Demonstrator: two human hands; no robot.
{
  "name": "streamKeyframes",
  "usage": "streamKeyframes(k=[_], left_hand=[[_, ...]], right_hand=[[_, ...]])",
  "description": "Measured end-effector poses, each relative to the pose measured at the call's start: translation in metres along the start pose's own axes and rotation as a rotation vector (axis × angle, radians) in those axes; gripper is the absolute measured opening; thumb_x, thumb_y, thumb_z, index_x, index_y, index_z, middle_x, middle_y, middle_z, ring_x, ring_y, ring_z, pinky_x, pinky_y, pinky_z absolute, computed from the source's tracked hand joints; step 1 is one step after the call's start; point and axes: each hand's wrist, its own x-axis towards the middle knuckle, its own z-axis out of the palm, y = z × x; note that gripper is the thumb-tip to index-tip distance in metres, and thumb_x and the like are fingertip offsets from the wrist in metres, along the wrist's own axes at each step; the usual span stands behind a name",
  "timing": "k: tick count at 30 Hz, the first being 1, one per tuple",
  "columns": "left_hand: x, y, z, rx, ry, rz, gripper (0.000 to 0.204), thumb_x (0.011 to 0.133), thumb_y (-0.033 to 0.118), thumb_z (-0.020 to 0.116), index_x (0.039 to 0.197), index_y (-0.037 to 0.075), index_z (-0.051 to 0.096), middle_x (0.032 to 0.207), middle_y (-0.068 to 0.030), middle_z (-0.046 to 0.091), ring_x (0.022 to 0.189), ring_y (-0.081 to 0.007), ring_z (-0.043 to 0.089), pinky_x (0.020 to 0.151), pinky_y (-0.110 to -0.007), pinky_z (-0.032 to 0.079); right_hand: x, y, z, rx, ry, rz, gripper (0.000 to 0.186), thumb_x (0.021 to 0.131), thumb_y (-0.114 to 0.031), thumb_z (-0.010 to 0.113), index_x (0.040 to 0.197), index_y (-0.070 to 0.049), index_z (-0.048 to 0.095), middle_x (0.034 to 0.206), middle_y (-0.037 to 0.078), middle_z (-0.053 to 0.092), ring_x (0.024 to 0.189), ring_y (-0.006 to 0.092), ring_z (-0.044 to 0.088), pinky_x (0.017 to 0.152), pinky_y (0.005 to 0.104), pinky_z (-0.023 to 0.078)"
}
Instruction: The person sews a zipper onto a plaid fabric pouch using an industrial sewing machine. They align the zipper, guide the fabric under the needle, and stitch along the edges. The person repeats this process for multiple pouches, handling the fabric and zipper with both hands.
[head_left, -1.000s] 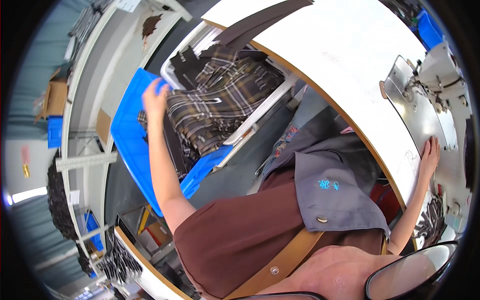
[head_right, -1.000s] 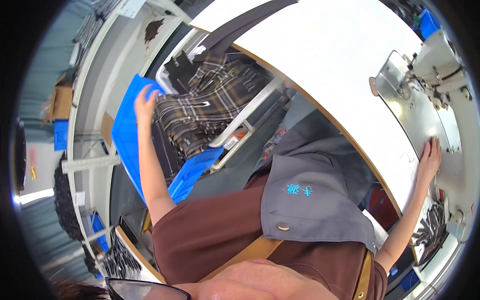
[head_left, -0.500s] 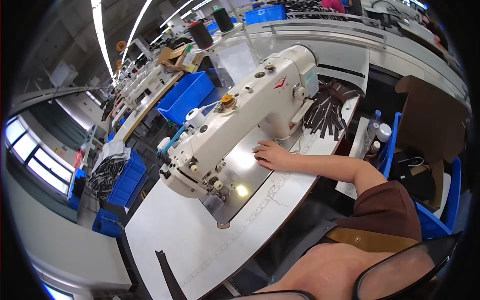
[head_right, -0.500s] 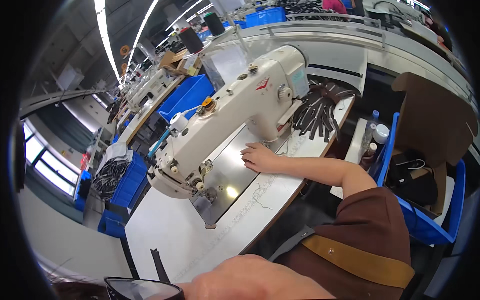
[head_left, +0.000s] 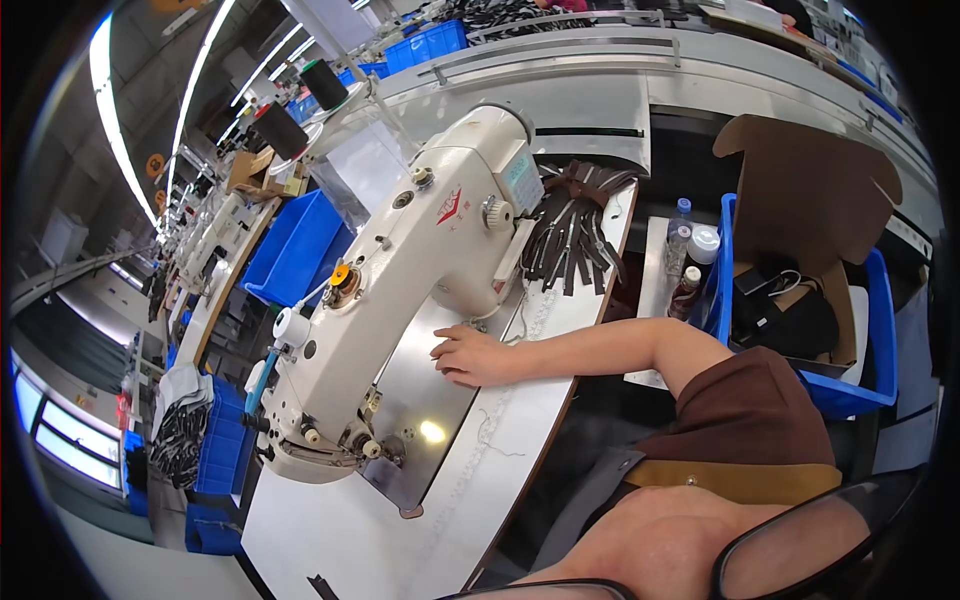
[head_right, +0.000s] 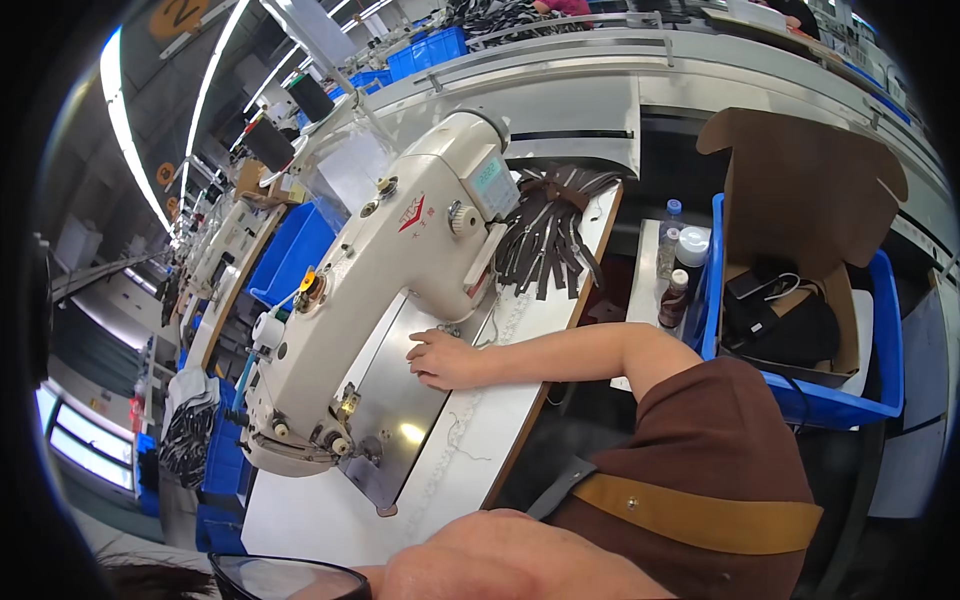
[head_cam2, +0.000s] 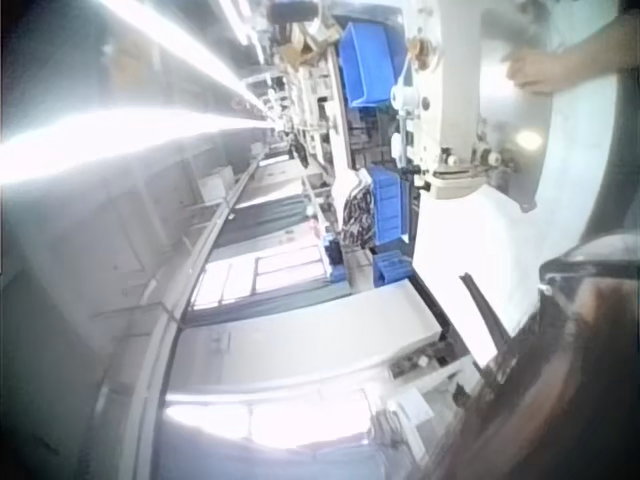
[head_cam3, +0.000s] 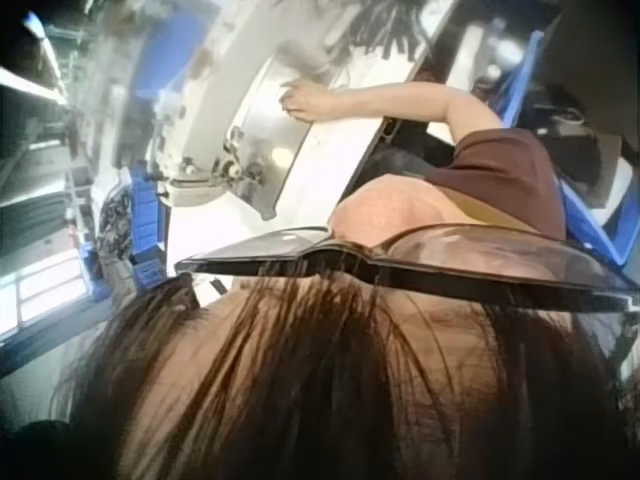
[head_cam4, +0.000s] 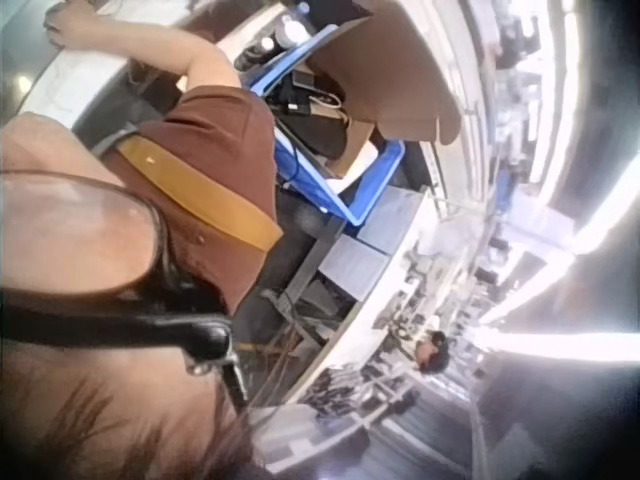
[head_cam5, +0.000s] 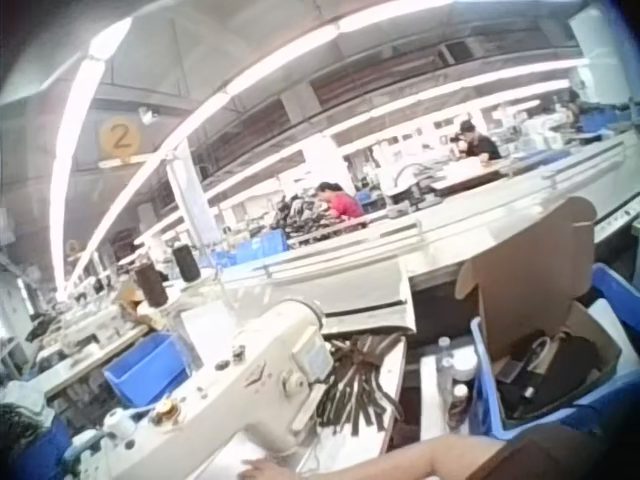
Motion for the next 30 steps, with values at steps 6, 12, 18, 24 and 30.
streamKeyframes(k=[6,12,18,24,30], left_hand=[[0.0,0.0,-0.01,-0.109,0.138,0.102,0.045,0.068,0.016,0.072,0.106,-0.003,0.056,0.132,-0.0275,0.04,0.092,-0.0299,0.052,0.075,-0.037,0.039],[0.002,0.015,-0.034,-0.244,0.289,0.261,0.044,0.066,0.015,0.074,0.103,-0.002,0.058,0.134,-0.0273,0.039,0.087,-0.0273,0.052,0.071,-0.035,0.038],[-0.009,0.067,-0.11,-0.502,0.618,0.6,0.042,0.065,0.014,0.077,0.099,-0.002,0.06,0.136,-0.0271,0.037,0.083,-0.0247,0.052,0.067,-0.033,0.037],[0.019,0.103,-0.192,-1.038,0.203,0.385,0.043,0.087,0.031,0.048,0.12,0.003,0.048,0.107,-0.0183,0.055,0.086,-0.0254,0.06,0.076,-0.035,0.05],[0.02,0.096,-0.225,-0.853,0.698,0.79,0.041,0.09,0.026,0.046,0.114,-0.006,0.054,0.112,-0.0141,0.056,0.098,-0.0241,0.058,0.082,-0.034,0.051]], right_hand=[[0.003,-0.014,-0.017,-0.067,0.077,-0.188,0.022,0.077,-0.018,0.064,0.096,-0.007,0.062,0.113,0.01,0.059,0.118,0.0359,0.045,0.095,0.0458,0.038],[-0.043,-0.151,0.022,1.049,-0.495,-0.24,0.091,0.08,-0.043,0.068,0.144,-0.002,0.018,0.146,0.021,0.025,0.134,0.0336,0.027,0.109,0.0402,0.022],[-0.059,-0.224,0.063,1.469,-0.559,0.187,0.036,0.089,-0.029,0.06,0.106,0.002,0.054,0.089,0.006,0.057,0.083,0.015,0.051,0.074,0.0304,0.044],[0.044,-0.193,-0.022,1.348,-0.339,-0.408,0.017,0.083,-0.007,0.059,0.089,0.009,0.056,0.07,0.015,0.061,0.065,0.0128,0.049,0.061,0.0321,0.044],[0.083,-0.185,-0.077,1.2,-0.597,-0.129,0.017,0.084,-0.014,0.063,0.09,0.001,0.066,0.078,0.005,0.068,0.066,0.0075,0.057,0.056,0.0258,0.045]])
